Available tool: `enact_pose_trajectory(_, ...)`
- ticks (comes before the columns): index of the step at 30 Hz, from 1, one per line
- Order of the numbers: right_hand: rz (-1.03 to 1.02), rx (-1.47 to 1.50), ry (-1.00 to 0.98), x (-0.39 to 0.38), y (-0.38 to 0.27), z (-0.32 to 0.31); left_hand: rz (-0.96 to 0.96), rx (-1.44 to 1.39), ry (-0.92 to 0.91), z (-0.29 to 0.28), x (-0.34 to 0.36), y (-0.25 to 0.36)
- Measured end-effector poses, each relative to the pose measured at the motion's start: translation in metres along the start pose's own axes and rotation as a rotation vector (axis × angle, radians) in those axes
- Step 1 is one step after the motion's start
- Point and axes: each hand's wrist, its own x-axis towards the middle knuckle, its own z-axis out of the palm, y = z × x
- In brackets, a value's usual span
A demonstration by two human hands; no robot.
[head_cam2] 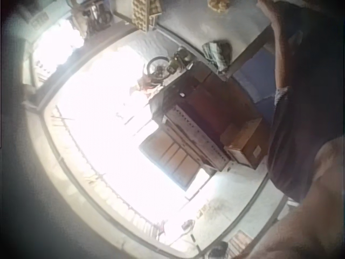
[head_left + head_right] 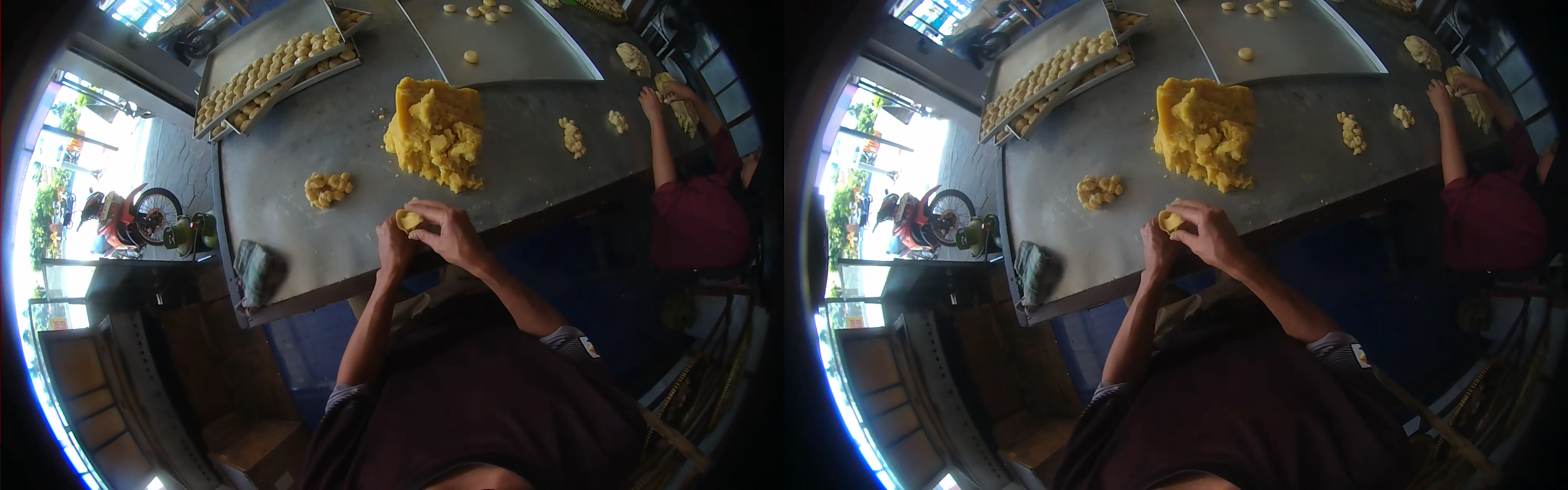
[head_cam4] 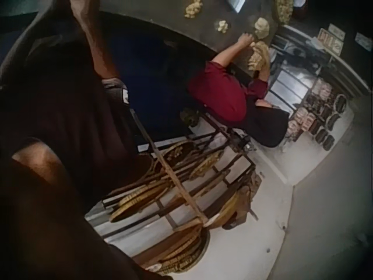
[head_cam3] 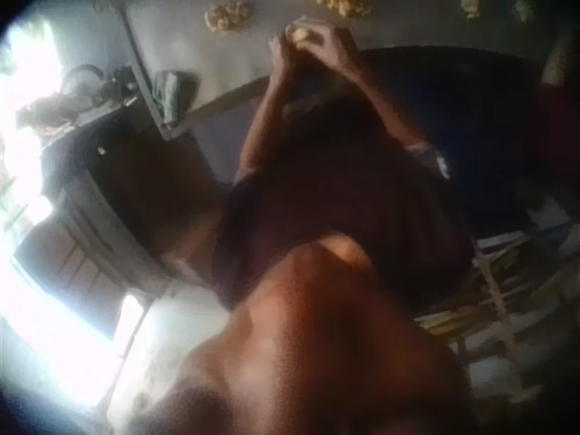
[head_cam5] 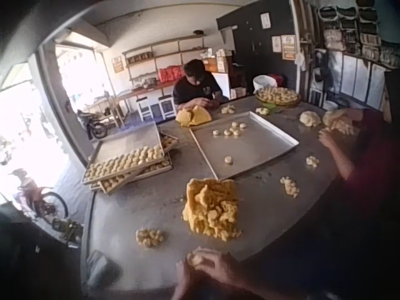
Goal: The person prepares small pieces of dough from a large pile, rolls them into balls by hand, and places them onto a metal tray alongside other people working at the same table.
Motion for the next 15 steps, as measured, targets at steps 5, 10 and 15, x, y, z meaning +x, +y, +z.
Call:
enact_pose_trajectory(5, -0.023, -0.278, 0.009, -0.009, 0.005, 0.013, -0.078, -0.038, 0.031, 0.004, -0.006, 0.015)
enact_pose_trajectory(10, -0.058, -0.178, -0.060, -0.003, 0.002, 0.010, -0.001, -0.173, -0.019, -0.003, -0.007, 0.006)
enact_pose_trajectory(15, 0.221, -0.054, -0.290, 0.028, 0.032, -0.012, 0.088, -0.268, -0.061, -0.001, -0.008, 0.006)
